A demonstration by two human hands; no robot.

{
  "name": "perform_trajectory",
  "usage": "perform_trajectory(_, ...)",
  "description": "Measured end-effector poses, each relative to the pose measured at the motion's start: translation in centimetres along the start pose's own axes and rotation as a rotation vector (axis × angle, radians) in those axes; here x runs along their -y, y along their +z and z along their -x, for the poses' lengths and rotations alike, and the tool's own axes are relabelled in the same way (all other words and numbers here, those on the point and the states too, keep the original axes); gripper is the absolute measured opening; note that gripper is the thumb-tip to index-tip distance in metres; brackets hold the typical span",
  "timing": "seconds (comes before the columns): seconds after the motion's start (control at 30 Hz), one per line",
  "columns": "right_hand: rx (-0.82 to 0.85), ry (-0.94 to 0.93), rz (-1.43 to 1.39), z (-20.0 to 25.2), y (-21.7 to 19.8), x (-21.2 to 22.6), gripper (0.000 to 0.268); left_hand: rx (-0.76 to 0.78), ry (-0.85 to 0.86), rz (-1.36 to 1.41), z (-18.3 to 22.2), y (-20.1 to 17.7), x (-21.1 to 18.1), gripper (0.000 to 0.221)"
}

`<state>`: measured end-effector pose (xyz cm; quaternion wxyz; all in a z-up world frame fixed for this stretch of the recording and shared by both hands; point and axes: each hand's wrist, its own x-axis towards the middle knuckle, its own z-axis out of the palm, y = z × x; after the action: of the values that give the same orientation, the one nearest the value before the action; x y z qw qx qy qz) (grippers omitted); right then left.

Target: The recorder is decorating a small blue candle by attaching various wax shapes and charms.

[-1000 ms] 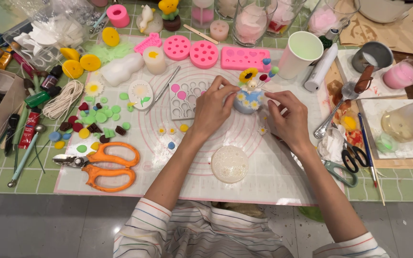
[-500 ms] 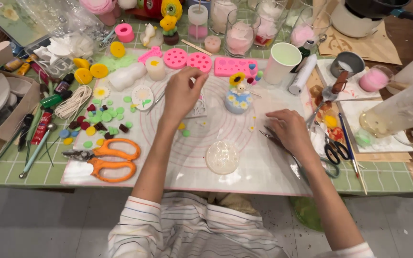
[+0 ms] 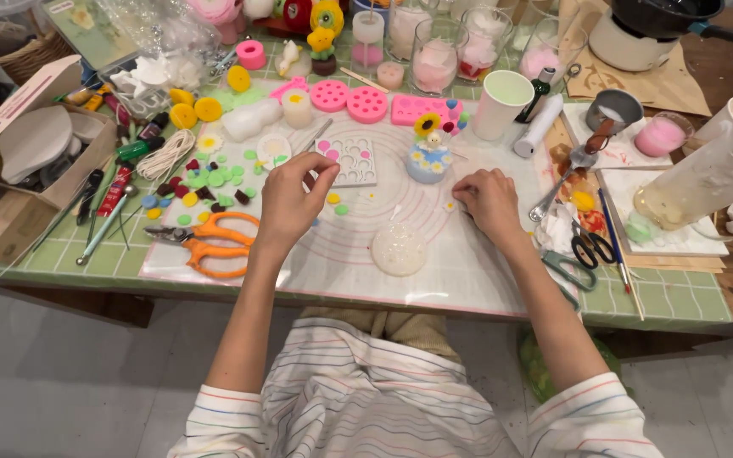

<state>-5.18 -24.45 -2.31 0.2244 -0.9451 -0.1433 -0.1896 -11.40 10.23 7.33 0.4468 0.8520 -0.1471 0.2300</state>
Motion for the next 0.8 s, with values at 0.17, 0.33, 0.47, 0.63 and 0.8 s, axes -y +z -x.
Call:
perform_trajectory(0.17,-0.007,0.017,-0.079,0.0,-0.8,3.0,0.008,-0.001,-0.016,0.022,1.2,0.5,-0.1,0.013)
perform_trajectory(0.33,-0.071,0.002,-0.343,-1.0,1.2,5.5,0.013,-0.011,-0.107,-0.019,-1.4,5.2,1.0,0.012)
perform_trajectory(0.47,-0.175,0.028,-0.386,-1.5,1.2,5.3,0.014,-0.065,0.178,-0.109,-4.9,11.6,3.8,0.007)
perform_trajectory(0.63,-0.265,0.217,-0.422,-2.7,0.4,4.2,0.016,0.003,0.098,-0.201,-7.4,16.4,3.4,0.009)
perform_trajectory(0.8,-0.287,0.182,-0.465,-4.2,1.1,3.2,0.015,-0.017,0.099,-0.247,-6.8,18.1,2.5,0.02)
